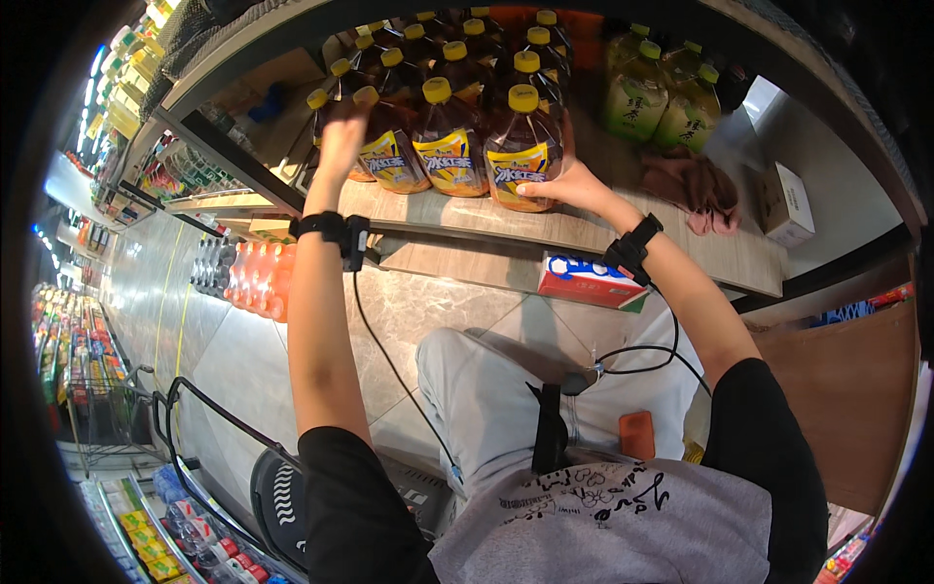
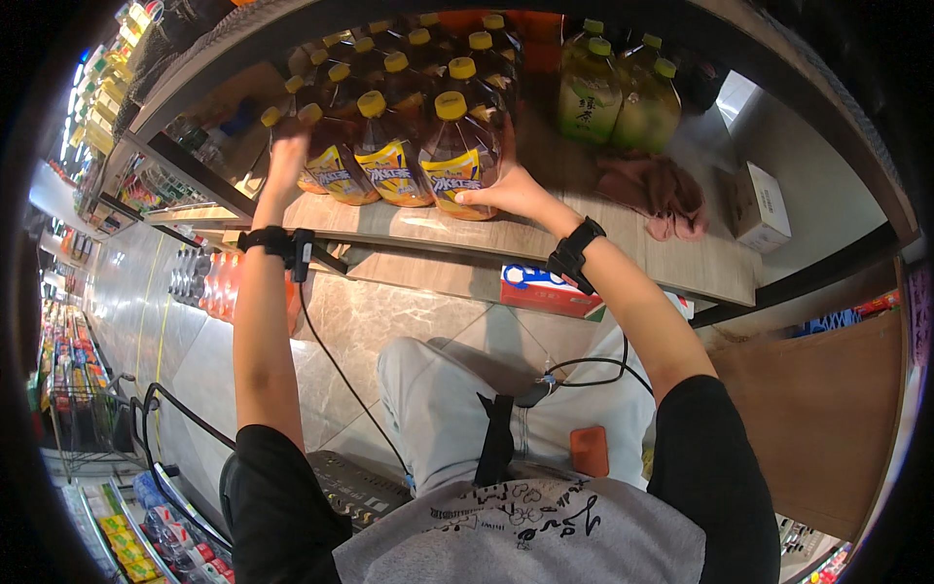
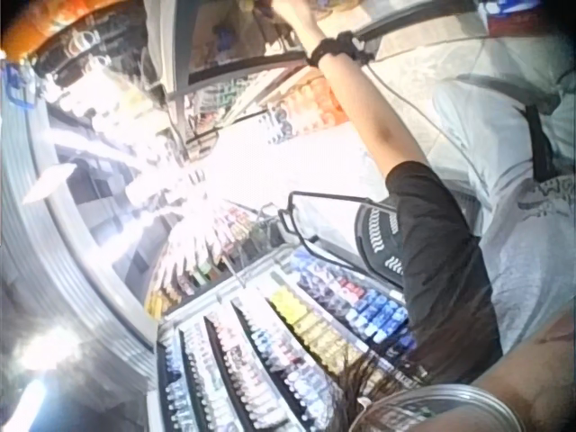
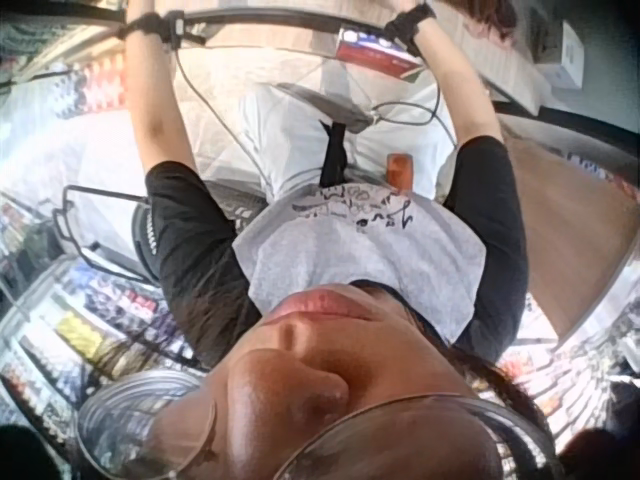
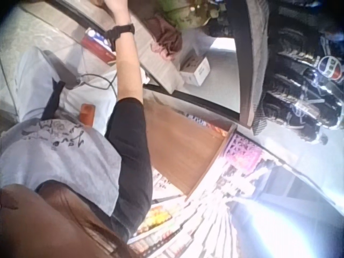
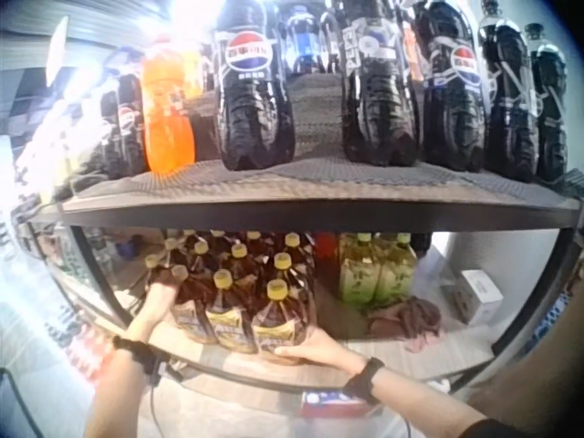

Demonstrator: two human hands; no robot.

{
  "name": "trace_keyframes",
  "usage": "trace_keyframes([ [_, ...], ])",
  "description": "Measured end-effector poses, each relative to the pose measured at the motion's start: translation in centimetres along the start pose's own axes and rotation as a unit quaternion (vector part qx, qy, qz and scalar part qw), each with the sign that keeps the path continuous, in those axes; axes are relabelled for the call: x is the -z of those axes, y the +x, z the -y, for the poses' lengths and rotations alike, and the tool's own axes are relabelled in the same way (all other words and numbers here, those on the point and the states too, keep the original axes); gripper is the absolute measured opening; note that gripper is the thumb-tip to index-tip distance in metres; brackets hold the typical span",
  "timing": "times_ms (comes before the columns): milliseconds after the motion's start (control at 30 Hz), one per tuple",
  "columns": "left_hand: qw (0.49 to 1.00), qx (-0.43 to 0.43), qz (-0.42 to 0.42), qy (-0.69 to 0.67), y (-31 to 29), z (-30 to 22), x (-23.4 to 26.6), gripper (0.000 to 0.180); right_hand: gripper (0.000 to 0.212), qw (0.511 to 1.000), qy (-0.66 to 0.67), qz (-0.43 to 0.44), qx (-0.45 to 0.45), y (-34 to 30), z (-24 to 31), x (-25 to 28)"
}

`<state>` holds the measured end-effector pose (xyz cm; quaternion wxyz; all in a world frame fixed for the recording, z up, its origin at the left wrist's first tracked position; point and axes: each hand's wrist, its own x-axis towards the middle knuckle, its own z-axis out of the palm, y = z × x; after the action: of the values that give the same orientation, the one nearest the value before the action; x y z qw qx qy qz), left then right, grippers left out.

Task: The person takes bottled drinks out of a shopping basket and places them onto a low supermarket shelf, then wipes the shelf with a cloth and continues restacking the bottles.

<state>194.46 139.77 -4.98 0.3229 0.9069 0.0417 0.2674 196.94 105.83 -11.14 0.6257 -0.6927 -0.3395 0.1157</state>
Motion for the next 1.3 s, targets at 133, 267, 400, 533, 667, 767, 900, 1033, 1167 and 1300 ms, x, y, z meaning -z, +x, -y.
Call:
trace_keyframes([
  [133,0.928,-0.107,-0.352,-0.053,1.6,6.4,3.9,0.036,0.096,0.999,-0.014,0.039,-0.019,0.7,-0.2,-0.6],
  [267,0.987,0.013,-0.144,-0.077,2.3,9.1,2.0,0.06,0.093,1.0,0.02,0.021,-0.005,0.8,0.2,-1.3],
  [400,0.986,0.003,-0.162,-0.029,2.2,6.5,0.3,0.068,0.094,1.0,0.025,-0.013,0.002,0.7,-0.6,-0.8],
  [533,0.978,0.002,-0.19,0.088,1.2,6.1,2.5,0.052,0.088,0.999,0.014,0.016,-0.031,1.3,-0.7,-1.0],
  [667,0.972,-0.099,-0.175,0.126,1.2,5.3,2.4,0.035,0.084,1.0,-0.004,-0.002,-0.028,1.6,-2.5,0.1],
  [767,0.952,-0.12,-0.135,0.247,2.2,9.0,3.8,0.032,0.082,0.999,-0.004,0.026,-0.035,1.9,-2.3,-1.6],
  [900,0.976,-0.119,-0.114,0.14,3.9,10.7,2.7,0.035,0.077,1.0,0.022,-0.016,-0.001,1.4,-1.5,-2.1],
  [1033,0.941,-0.195,-0.063,0.269,4.1,10.6,3.3,0.041,0.082,0.998,0.028,0.023,-0.057,1.6,-1.7,-1.0],
  [1167,0.993,-0.045,-0.088,0.064,2.8,6.8,3.1,0.037,0.069,0.999,0.03,-0.044,0.011,1.2,-0.5,-0.9],
  [1300,0.99,-0.051,-0.089,0.095,2.1,7.5,3.7,0.035,0.064,0.999,0.004,0.009,-0.033,1.7,-0.7,-1.0],
])
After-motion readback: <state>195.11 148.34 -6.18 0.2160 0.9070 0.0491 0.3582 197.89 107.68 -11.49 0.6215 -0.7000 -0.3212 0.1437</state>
